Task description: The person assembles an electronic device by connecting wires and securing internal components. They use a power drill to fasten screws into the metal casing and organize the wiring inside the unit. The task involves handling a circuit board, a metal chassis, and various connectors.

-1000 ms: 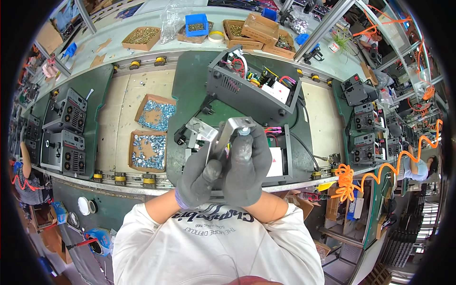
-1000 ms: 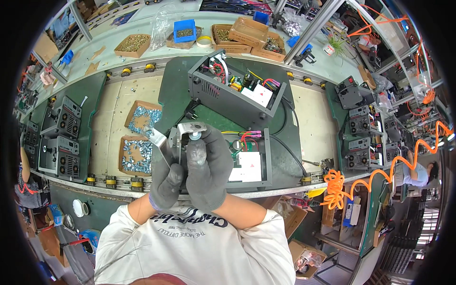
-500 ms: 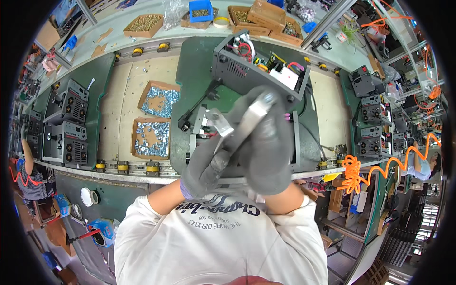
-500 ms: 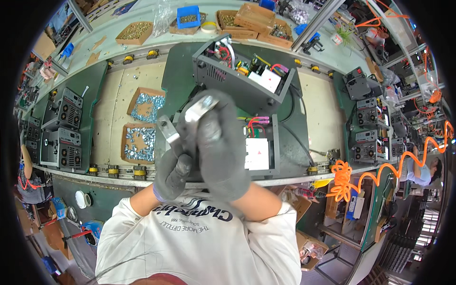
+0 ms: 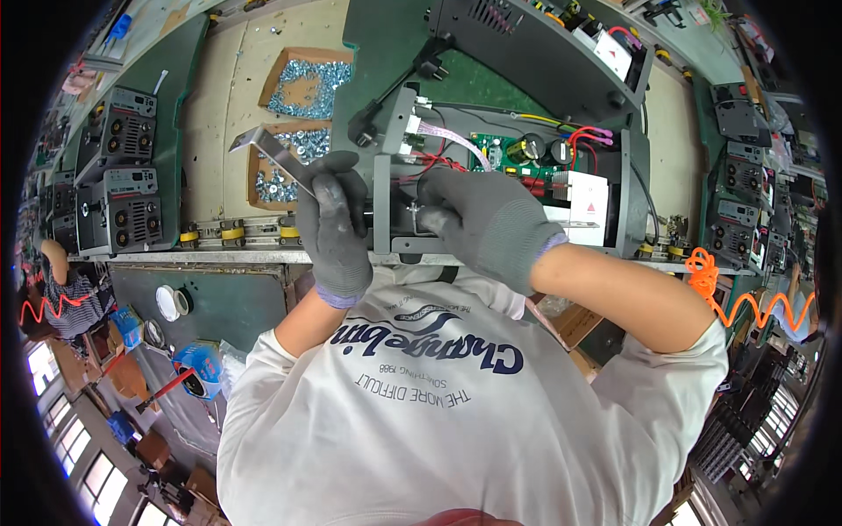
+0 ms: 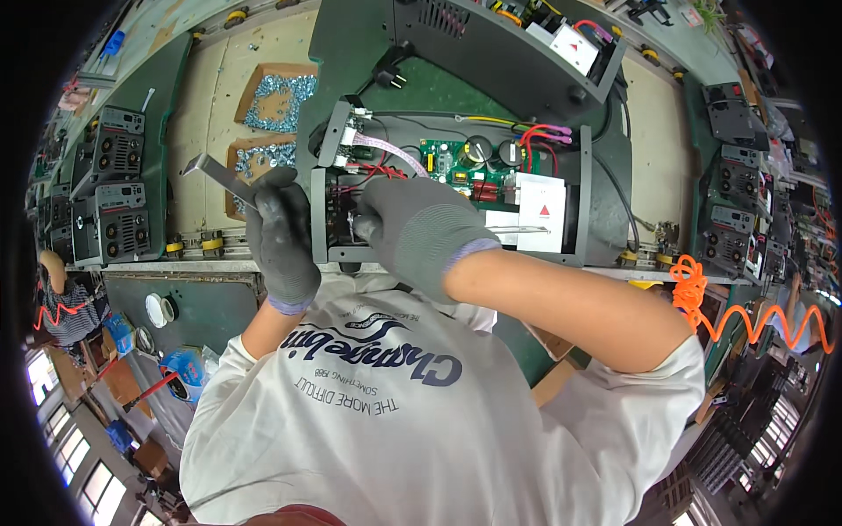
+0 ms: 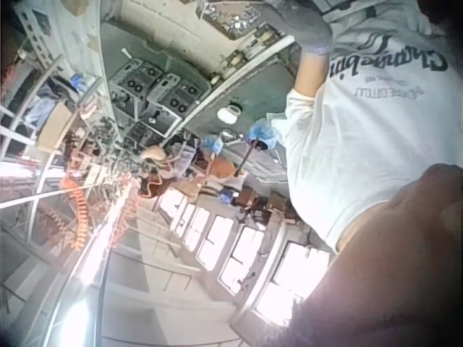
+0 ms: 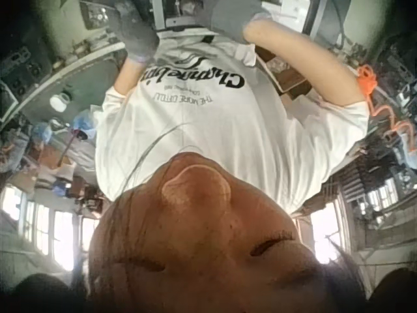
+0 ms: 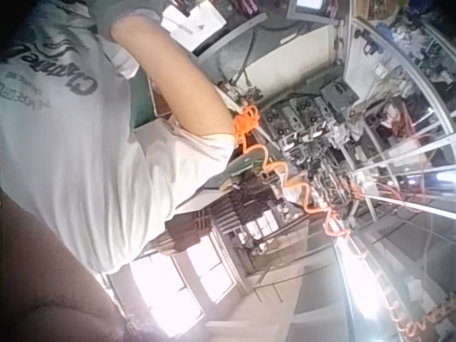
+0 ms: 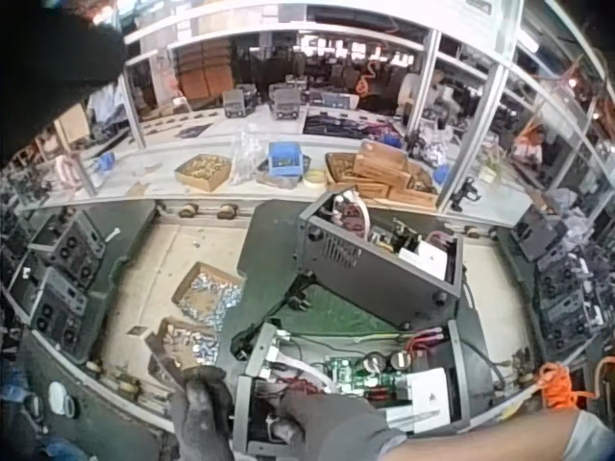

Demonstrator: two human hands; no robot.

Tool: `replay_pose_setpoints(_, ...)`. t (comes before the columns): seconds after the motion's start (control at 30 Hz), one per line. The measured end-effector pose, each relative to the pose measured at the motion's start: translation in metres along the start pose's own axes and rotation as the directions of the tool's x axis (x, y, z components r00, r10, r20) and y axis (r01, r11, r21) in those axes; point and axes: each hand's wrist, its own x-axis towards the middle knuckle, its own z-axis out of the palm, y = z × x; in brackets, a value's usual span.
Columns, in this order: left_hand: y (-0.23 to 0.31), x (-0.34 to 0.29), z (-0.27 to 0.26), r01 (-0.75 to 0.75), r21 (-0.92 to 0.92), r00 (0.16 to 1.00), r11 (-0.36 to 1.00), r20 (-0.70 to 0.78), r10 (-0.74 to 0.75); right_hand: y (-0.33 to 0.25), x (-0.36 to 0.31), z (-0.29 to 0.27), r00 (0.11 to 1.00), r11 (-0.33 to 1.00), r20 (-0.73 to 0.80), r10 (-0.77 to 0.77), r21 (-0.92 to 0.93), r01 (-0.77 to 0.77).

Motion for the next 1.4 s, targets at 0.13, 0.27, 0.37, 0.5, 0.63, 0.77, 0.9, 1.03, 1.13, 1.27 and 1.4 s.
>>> replay_pose_setpoints(0.13, -0.007, -0.003, 0.012, -0.017, -0.009, 0.998, 1.000, -0.067, 0.017, -0.011, 0.016, 0.005, 0.987, 0.988, 0.120, 0.110, -0.122, -0.096)
replay_pose_setpoints(0.27, -0.009, -0.004, 0.014, -0.017, -0.075, 0.996, 0.997, -0.086, 0.011, -0.014, 0.026, 0.006, 0.975, 0.982, 0.183, 0.128, -0.159, -0.099)
replay_pose_setpoints(0.37, -0.012, -0.003, 0.013, -0.056, -0.066, 0.996, 0.996, -0.073, 0.051, -0.014, 0.028, 0.011, 0.978, 0.986, 0.174, 0.112, -0.142, -0.088)
replay_pose_setpoints(0.5, -0.014, -0.003, 0.008, -0.061, -0.080, 0.998, 0.995, -0.006, 0.060, -0.012, 0.028, 0.012, 0.980, 0.993, 0.177, 0.095, -0.093, -0.079)
replay_pose_setpoints(0.63, -0.017, -0.004, 0.009, -0.073, -0.049, 0.997, 0.996, -0.043, 0.071, -0.011, 0.026, 0.014, 0.989, 0.997, 0.131, 0.066, 0.018, -0.068)
replay_pose_setpoints(0.77, -0.015, -0.005, 0.014, -0.047, -0.094, 0.996, 0.994, -0.075, 0.040, -0.008, 0.026, 0.019, 0.992, 0.997, 0.107, 0.063, 0.046, -0.069)
replay_pose_setpoints(0.9, -0.020, -0.004, 0.012, -0.070, -0.170, 0.996, 0.983, -0.058, 0.061, -0.007, 0.028, 0.018, 0.993, 0.999, 0.107, 0.038, 0.033, -0.042)
replay_pose_setpoints(1.03, -0.022, -0.004, 0.011, -0.074, -0.162, 0.996, 0.984, -0.055, 0.066, -0.012, 0.023, 0.018, 0.998, 0.999, 0.065, 0.025, 0.023, -0.027)
replay_pose_setpoints(1.13, -0.014, -0.004, 0.013, -0.063, -0.165, 0.998, 0.984, -0.036, 0.058, -0.016, 0.023, 0.018, 0.991, 0.993, 0.065, 0.119, -0.012, -0.118)
replay_pose_setpoints(1.27, -0.004, -0.003, 0.014, -0.044, -0.193, 0.999, 0.980, 0.020, 0.049, -0.008, 0.024, 0.025, 0.999, 0.999, -0.010, 0.039, -0.023, -0.039)
replay_pose_setpoints(1.4, -0.015, -0.003, 0.015, -0.089, -0.199, 0.996, 0.976, -0.028, 0.085, -0.010, 0.029, 0.019, 0.993, 0.990, 0.111, 0.037, 0.129, -0.051)
